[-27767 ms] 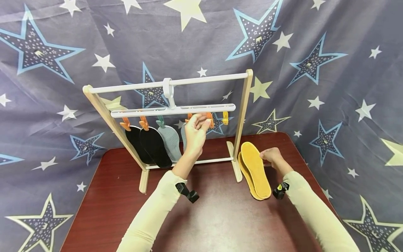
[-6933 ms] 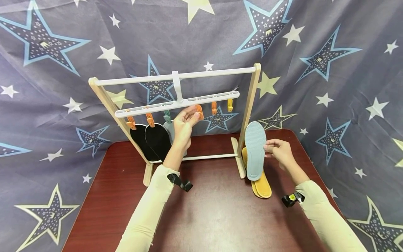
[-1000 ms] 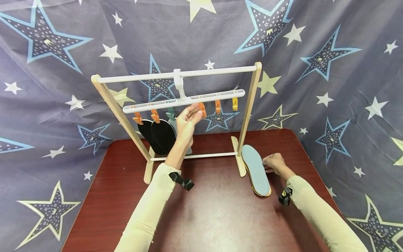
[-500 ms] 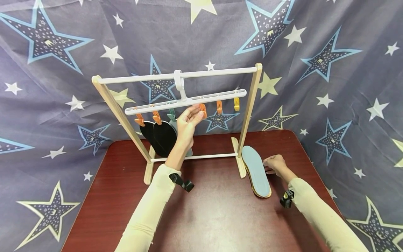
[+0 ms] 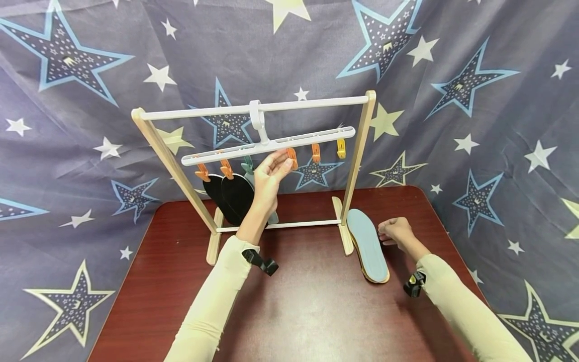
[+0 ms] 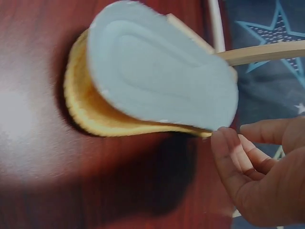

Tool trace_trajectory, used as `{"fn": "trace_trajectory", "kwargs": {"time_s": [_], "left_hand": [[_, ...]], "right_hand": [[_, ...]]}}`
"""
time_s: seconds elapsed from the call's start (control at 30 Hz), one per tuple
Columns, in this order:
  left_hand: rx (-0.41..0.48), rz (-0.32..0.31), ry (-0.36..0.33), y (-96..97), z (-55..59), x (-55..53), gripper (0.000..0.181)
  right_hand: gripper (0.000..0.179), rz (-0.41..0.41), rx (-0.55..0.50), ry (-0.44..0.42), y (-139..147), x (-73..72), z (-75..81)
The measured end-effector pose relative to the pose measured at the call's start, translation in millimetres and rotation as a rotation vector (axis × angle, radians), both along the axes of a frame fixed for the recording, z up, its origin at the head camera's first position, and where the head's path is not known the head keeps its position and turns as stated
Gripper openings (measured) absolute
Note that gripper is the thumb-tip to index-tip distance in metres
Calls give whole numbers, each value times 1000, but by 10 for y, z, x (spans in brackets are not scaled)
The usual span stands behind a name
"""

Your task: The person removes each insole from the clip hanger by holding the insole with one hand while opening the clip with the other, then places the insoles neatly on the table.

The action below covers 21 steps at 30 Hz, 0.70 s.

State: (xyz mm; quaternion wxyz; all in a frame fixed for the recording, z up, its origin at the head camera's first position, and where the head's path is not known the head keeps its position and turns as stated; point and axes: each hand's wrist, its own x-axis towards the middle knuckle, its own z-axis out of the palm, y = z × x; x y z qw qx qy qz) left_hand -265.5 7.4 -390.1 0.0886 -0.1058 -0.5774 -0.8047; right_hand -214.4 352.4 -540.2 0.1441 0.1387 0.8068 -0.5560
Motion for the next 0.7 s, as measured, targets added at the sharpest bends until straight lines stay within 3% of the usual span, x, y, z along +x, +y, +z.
{"fn": "trace_trajectory", "kwargs": {"time_s": [0.13,0.53,0.7], "left_hand": [[-21,-6,6,0,2,0,38],[-92,21,66,-19,21,56,37],[-116,100,139,-58,6,112,31]], "right_hand": [[21,7,-104,60,-11,-3,161],[20,41,-154,166,-364,-90,678],[24,71,-168,212,-531,-87,844]]}}
